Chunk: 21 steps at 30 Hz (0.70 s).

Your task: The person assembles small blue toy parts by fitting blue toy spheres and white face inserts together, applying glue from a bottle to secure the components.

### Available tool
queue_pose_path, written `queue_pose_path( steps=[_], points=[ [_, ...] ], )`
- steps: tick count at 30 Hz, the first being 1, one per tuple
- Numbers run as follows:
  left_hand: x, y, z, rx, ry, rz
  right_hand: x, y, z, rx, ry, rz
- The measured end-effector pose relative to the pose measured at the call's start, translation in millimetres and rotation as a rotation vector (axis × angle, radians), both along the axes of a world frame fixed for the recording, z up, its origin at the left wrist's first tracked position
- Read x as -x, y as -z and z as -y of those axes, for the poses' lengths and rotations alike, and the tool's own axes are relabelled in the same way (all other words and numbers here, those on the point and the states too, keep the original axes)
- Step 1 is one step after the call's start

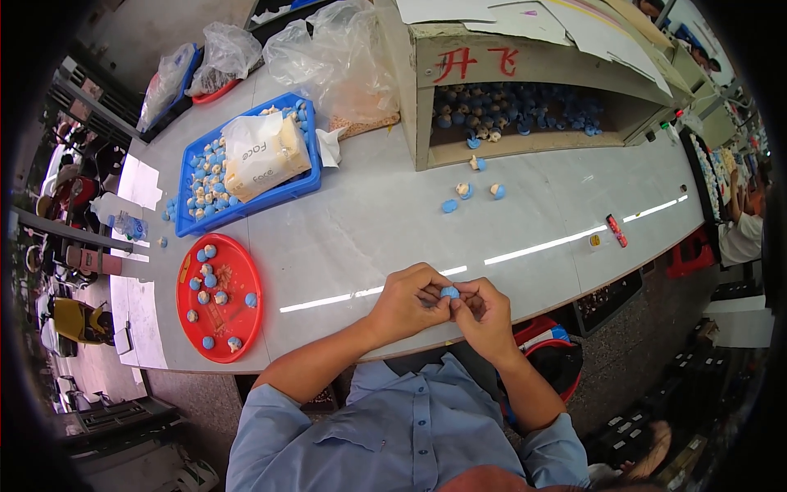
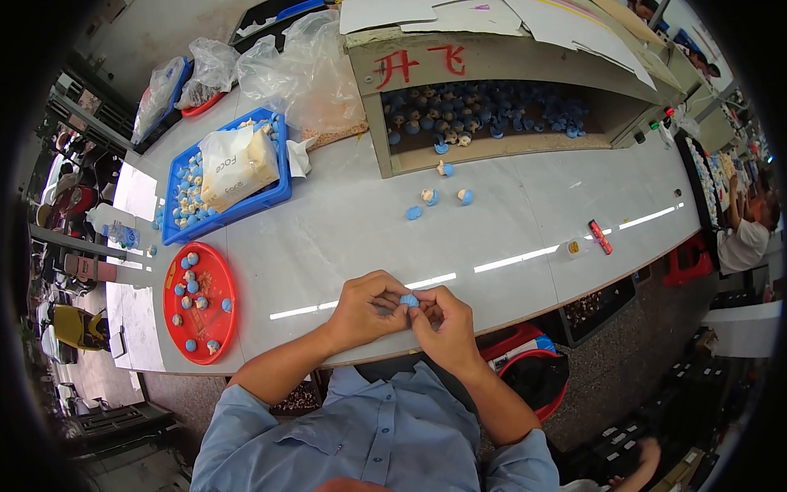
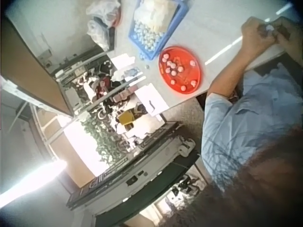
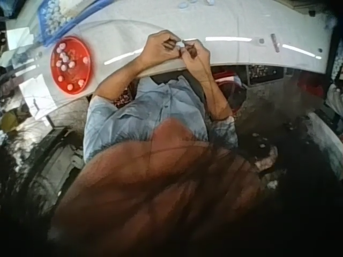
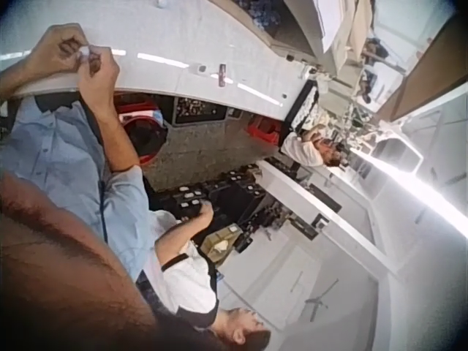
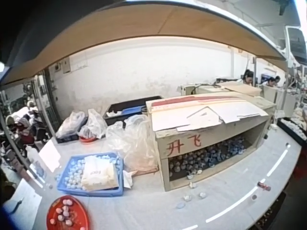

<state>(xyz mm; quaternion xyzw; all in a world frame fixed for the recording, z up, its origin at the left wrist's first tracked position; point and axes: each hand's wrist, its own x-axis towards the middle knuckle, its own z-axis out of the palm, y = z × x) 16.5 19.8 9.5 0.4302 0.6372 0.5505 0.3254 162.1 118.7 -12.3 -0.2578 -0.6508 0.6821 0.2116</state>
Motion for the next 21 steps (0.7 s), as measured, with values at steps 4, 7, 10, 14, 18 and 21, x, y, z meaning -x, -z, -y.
queue_pose_path(
  steps=[4, 7, 10, 14, 18, 21],
  points=[
    [-1, 2, 0, 0.047, 0.004, -0.046, 0, -3, 6, -0.294, 0.03, 0.006],
    [-4, 6, 0, -0.051, -0.047, -0.083, 2, -7, 8, -0.428, 0.039, -0.032],
    [-6, 9, 1, -0.073, -0.069, -0.116, 3, -8, 10, -0.464, 0.049, -0.05],
    [-7, 7, 0, -0.094, -0.095, -0.128, 2, -3, 10, -0.476, 0.044, -0.05],
    [-8, 6, 0, -0.154, -0.102, -0.173, 0, -1, 12, -0.253, 0.025, -0.044],
    [-6, 6, 0, -0.136, -0.089, -0.144, 0, 0, 11, -0.261, 0.04, -0.046]
  ],
)
